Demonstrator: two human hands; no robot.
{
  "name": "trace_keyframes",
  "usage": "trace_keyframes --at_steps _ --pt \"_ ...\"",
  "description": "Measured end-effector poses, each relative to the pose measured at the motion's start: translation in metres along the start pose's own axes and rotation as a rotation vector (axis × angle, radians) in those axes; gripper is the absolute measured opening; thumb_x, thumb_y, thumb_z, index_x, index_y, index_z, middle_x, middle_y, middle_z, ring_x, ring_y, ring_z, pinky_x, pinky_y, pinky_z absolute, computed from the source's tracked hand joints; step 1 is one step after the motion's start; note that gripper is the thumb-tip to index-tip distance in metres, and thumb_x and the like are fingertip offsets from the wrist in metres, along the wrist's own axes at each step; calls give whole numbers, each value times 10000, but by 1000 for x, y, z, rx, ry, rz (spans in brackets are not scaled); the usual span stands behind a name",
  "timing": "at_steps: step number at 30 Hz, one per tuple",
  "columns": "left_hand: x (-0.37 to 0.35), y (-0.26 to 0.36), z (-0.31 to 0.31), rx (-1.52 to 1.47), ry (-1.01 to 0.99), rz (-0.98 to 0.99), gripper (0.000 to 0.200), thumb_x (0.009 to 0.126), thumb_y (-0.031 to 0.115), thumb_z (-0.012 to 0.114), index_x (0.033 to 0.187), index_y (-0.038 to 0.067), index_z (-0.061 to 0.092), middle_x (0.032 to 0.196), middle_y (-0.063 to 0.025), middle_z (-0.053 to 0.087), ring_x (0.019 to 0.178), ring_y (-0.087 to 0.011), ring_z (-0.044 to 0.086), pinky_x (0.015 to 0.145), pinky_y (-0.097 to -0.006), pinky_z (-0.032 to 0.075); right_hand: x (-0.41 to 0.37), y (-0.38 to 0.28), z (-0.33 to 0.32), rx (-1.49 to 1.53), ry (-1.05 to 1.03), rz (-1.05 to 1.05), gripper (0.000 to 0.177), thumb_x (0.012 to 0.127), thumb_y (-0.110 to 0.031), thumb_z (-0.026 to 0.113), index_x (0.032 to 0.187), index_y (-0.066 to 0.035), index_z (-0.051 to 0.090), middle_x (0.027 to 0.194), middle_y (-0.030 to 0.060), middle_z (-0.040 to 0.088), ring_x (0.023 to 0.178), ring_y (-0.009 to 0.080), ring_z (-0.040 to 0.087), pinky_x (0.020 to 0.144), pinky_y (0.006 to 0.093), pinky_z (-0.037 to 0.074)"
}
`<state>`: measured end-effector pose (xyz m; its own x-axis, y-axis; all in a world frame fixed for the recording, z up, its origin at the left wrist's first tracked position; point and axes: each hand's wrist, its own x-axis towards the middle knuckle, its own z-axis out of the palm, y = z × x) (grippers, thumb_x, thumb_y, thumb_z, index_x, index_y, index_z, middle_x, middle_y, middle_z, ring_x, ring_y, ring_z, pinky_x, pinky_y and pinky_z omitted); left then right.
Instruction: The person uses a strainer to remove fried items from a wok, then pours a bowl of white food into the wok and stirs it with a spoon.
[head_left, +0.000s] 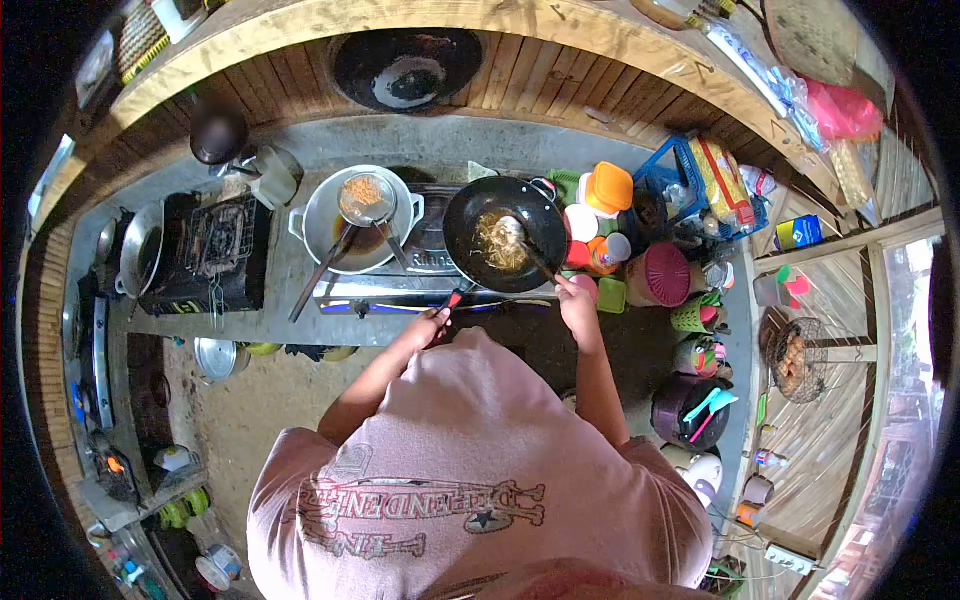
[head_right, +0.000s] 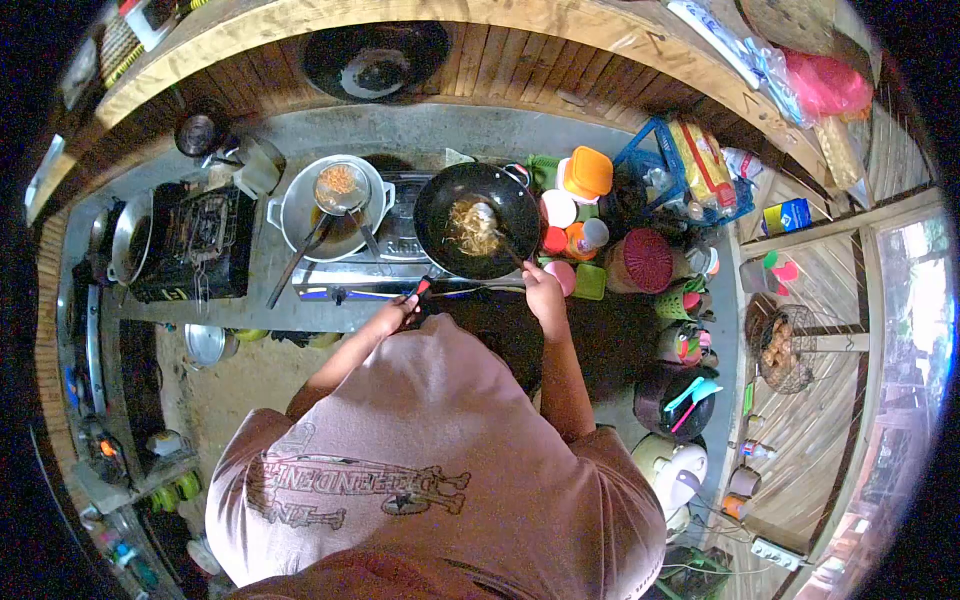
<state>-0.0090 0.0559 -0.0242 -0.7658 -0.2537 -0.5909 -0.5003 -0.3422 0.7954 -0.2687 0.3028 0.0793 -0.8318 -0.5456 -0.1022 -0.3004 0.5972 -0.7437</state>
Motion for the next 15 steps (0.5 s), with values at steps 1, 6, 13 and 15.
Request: trace_keyframes --at_steps 1,6,13,15 --pt "1 -2 -2 30 -13 -13 428 1000 489 517 897 87 619 657 22 537 571 -96 458 535 -259 345 -2 -5 -2 7 7 2 300 974 -161 566 1245 -81 668 710 113 596 662 163 556 697 302 468" --pt "-11 13 9 -113 39 15 403 1003 467 525 885 92 614 659 26 538 562 -84 449 522 -234 336 -7 -25 -21 -153 160 -145 336 977 -217 533 1251 -59 646 804 149 607 751 256 612 745 365 493" --pt "-12 20 8 -106 -42 6 409 1019 466 494 858 106 600 633 44 500 539 -77 409 507 -249 321 -15 -26 -18 -255 80 27 356 958 -226 519 1253 -73 647 960 241 682 919 386 658 857 419 500" --pt "-16 27 8 -90 -72 -2 383 1033 422 483 859 101 598 675 48 520 566 -75 428 526 -238 335 -11 -5 -4 -58 94 -11 338 957 -196 545 1247 -59 651 992 208 705 907 307 680 840 369 501"
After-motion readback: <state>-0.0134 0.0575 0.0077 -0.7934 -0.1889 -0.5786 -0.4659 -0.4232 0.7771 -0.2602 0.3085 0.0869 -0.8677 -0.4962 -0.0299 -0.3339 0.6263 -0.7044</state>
